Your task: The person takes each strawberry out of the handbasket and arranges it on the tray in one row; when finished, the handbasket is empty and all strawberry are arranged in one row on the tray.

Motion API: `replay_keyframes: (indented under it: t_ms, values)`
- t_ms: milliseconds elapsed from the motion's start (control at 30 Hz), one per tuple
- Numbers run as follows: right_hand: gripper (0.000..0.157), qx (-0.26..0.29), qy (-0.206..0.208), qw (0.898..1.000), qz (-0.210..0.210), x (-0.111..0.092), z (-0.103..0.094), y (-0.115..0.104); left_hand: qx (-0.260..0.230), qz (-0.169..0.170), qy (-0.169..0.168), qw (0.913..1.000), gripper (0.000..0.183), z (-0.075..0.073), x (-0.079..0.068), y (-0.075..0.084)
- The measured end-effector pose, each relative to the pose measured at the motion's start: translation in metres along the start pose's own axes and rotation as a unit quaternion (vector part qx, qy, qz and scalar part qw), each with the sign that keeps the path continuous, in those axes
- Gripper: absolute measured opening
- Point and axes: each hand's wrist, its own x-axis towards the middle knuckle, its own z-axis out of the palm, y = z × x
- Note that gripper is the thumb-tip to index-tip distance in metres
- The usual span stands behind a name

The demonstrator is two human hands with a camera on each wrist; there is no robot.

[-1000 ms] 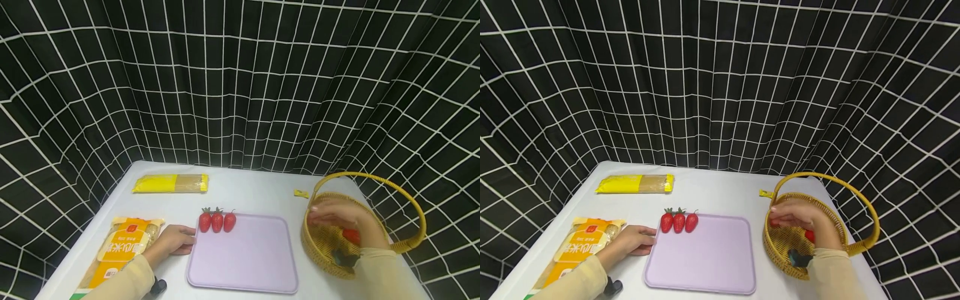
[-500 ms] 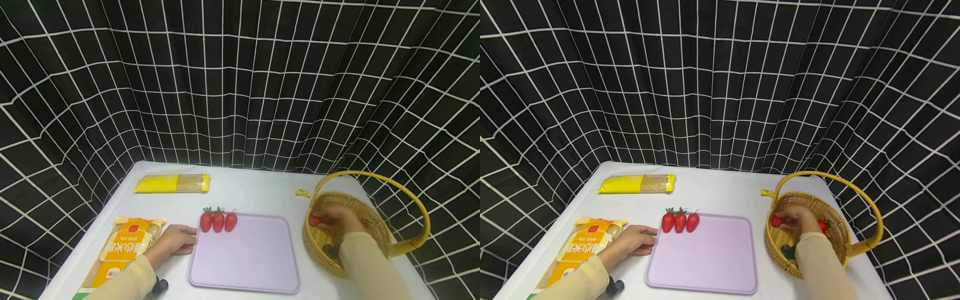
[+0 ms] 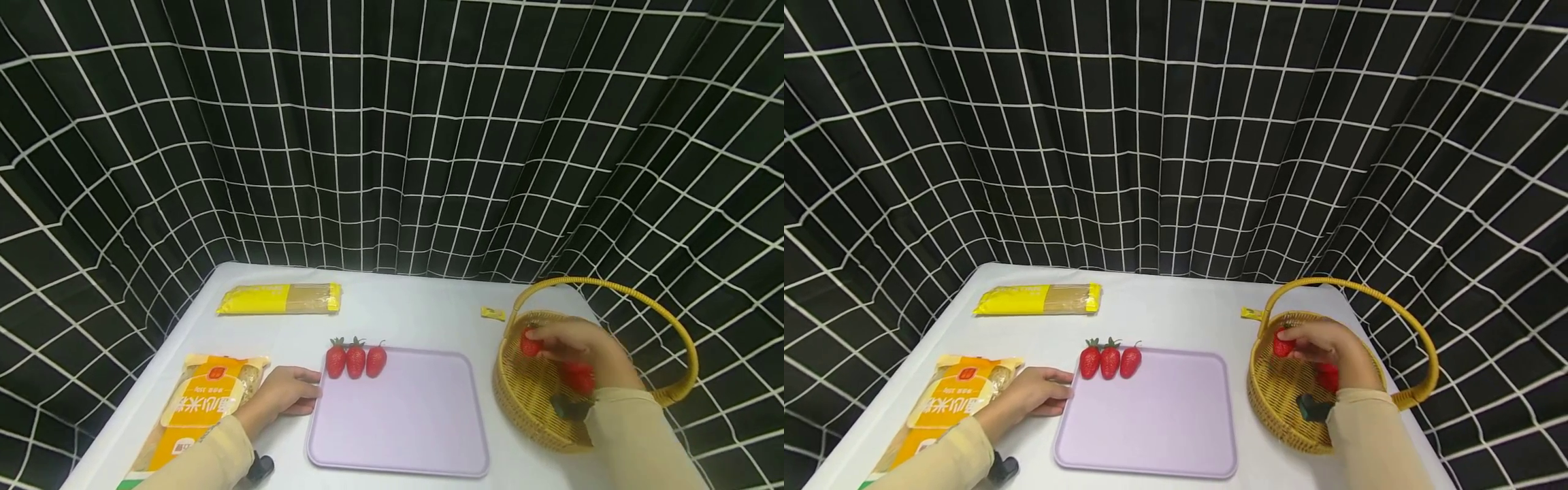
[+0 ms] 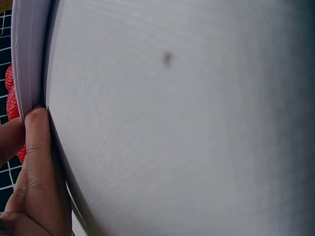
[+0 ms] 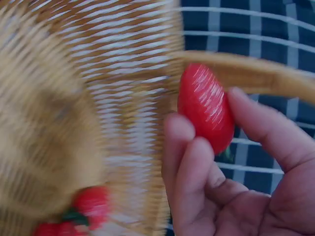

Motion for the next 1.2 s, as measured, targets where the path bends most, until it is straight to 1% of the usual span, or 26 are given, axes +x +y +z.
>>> replay_keyframes:
  t_ms: [33, 133, 200, 300, 333, 400, 467, 533, 567, 600, 667, 733, 767, 833, 933, 1100, 1200]
  values:
    - [0.015, 0.002, -0.016, 1.0, -0.013, -0.003, 0.002, -0.008, -0.002, -0.001, 0.001, 1.0, 0.042, 0.0, 0.0, -0.001]
    - [0.023, -0.016, -0.033, 0.999, -0.038, -0.012, 0.02, -0.033, -0.007, 0.0, 0.001, 1.0, 0.042, -0.001, 0.0, -0.001]
    - [0.031, -0.035, -0.044, 0.997, -0.059, -0.01, 0.04, -0.045, -0.008, 0.001, 0.002, 1.0, 0.042, -0.001, 0.001, -0.002]
    - [0.042, -0.049, -0.046, 0.995, -0.071, 0.007, 0.083, -0.053, -0.005, -0.002, 0.002, 1.0, 0.042, -0.001, 0.001, -0.003]
    - [0.044, -0.057, -0.037, 0.995, -0.072, 0.016, 0.099, -0.054, -0.003, -0.003, 0.002, 1.0, 0.042, -0.001, 0.001, -0.003]
    - [0.044, -0.094, 0.007, 0.993, -0.069, 0.037, 0.131, -0.053, -0.003, -0.004, 0.001, 1.0, 0.042, -0.002, 0.002, -0.003]
    - [0.042, -0.117, 0.054, 0.99, -0.056, 0.057, 0.161, -0.048, -0.006, -0.007, 0.001, 1.0, 0.042, -0.003, 0.003, -0.003]
    - [0.04, -0.15, 0.098, 0.983, -0.045, 0.074, 0.186, -0.044, -0.007, -0.01, 0.002, 0.9999, 0.041, -0.003, 0.004, -0.002]
    - [0.04, -0.166, 0.115, 0.979, -0.041, 0.081, 0.195, -0.041, -0.008, -0.011, 0.002, 0.9999, 0.041, -0.003, 0.004, -0.002]
    - [0.039, -0.169, 0.125, 0.977, -0.039, 0.086, 0.202, -0.039, -0.009, -0.012, 0.002, 0.9999, 0.041, -0.003, 0.005, -0.002]
    - [0.038, -0.187, 0.142, 0.972, -0.036, 0.094, 0.212, -0.035, -0.009, -0.013, 0.002, 0.9999, 0.041, -0.003, 0.006, -0.003]
    - [0.036, -0.205, 0.157, 0.966, -0.035, 0.098, 0.216, -0.032, -0.01, -0.008, -0.001, 0.9999, 0.041, -0.003, 0.006, -0.004]
    - [0.034, -0.207, 0.16, 0.964, -0.035, 0.099, 0.217, -0.031, -0.01, -0.007, -0.001, 0.9999, 0.041, -0.003, 0.006, -0.004]
    - [0.029, -0.209, 0.161, 0.964, -0.036, 0.1, 0.219, -0.03, -0.01, -0.005, -0.001, 0.9999, 0.041, -0.002, 0.005, -0.003]
    - [0.026, -0.207, 0.164, 0.964, -0.035, 0.101, 0.222, -0.029, -0.012, -0.005, 0.0, 0.9999, 0.041, -0.003, 0.004, 0.0]
    - [0.03, -0.206, 0.191, 0.959, -0.046, 0.1, 0.23, -0.032, -0.015, -0.005, 0.003, 0.9999, 0.04, -0.003, 0.002, 0.0]
    - [0.028, -0.2, 0.198, 0.959, -0.047, 0.1, 0.235, -0.032, -0.015, -0.004, 0.005, 0.9999, 0.04, -0.002, 0.002, -0.002]
